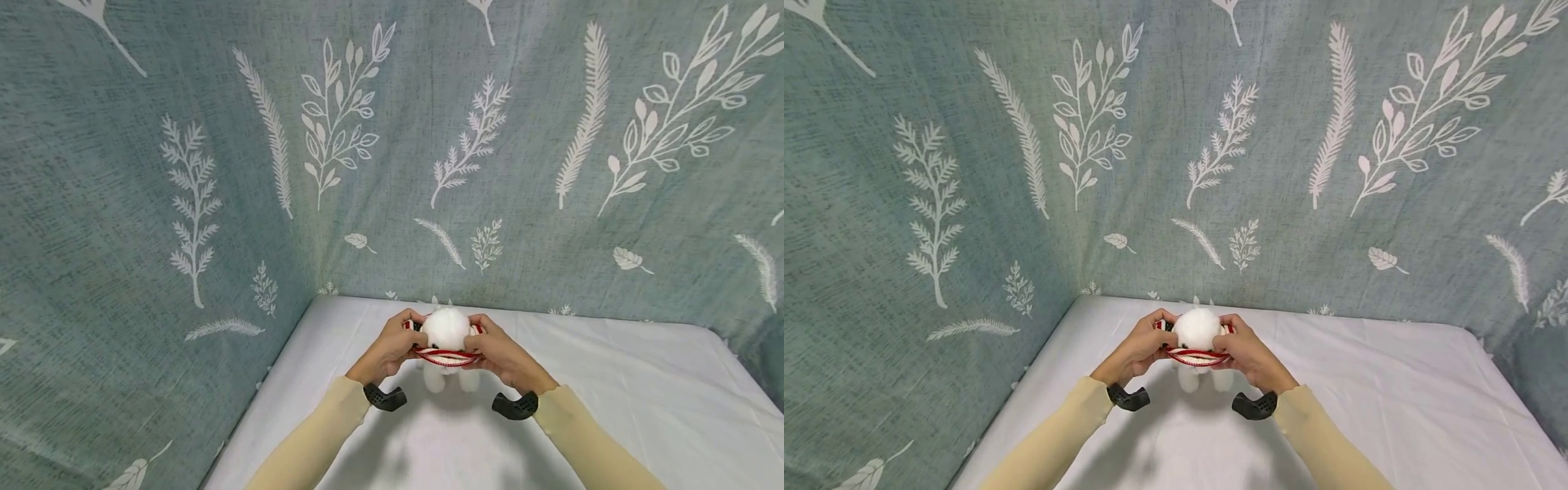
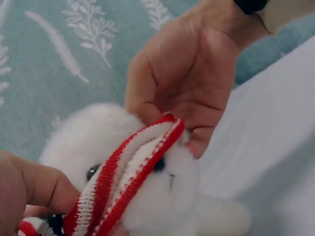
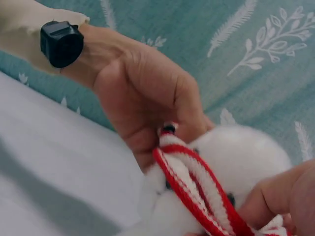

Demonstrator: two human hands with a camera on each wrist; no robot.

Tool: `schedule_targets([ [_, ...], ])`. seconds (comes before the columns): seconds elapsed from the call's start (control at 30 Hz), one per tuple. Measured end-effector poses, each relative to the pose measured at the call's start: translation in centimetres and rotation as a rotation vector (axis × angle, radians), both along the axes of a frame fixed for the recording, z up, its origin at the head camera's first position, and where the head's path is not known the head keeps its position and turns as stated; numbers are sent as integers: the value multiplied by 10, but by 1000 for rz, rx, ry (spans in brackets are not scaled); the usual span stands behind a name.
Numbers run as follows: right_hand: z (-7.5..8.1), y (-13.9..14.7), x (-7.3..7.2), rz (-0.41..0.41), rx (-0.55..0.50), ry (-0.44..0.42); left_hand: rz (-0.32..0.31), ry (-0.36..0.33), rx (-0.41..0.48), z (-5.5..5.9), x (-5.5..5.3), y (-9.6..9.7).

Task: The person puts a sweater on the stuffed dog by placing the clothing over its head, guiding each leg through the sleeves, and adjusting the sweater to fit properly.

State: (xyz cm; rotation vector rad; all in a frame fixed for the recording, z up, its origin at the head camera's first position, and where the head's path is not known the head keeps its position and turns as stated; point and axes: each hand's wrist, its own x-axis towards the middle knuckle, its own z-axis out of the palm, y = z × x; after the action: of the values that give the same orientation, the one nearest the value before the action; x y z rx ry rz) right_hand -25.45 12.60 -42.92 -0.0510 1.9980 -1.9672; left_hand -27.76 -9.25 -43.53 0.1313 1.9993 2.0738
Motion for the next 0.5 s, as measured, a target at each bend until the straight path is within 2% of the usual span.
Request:
schedule_targets([
  [0.1,0,1,1,-10,0,5,-8,-17,12,0,-1,1],
  [0.33,1,2,-1,-11,-59,-52,-120,-63,-5,4,-2,-4],
  [0.5,3,1,-1,2,-84,-97,-160,-122,2,4,-2,-6],
])
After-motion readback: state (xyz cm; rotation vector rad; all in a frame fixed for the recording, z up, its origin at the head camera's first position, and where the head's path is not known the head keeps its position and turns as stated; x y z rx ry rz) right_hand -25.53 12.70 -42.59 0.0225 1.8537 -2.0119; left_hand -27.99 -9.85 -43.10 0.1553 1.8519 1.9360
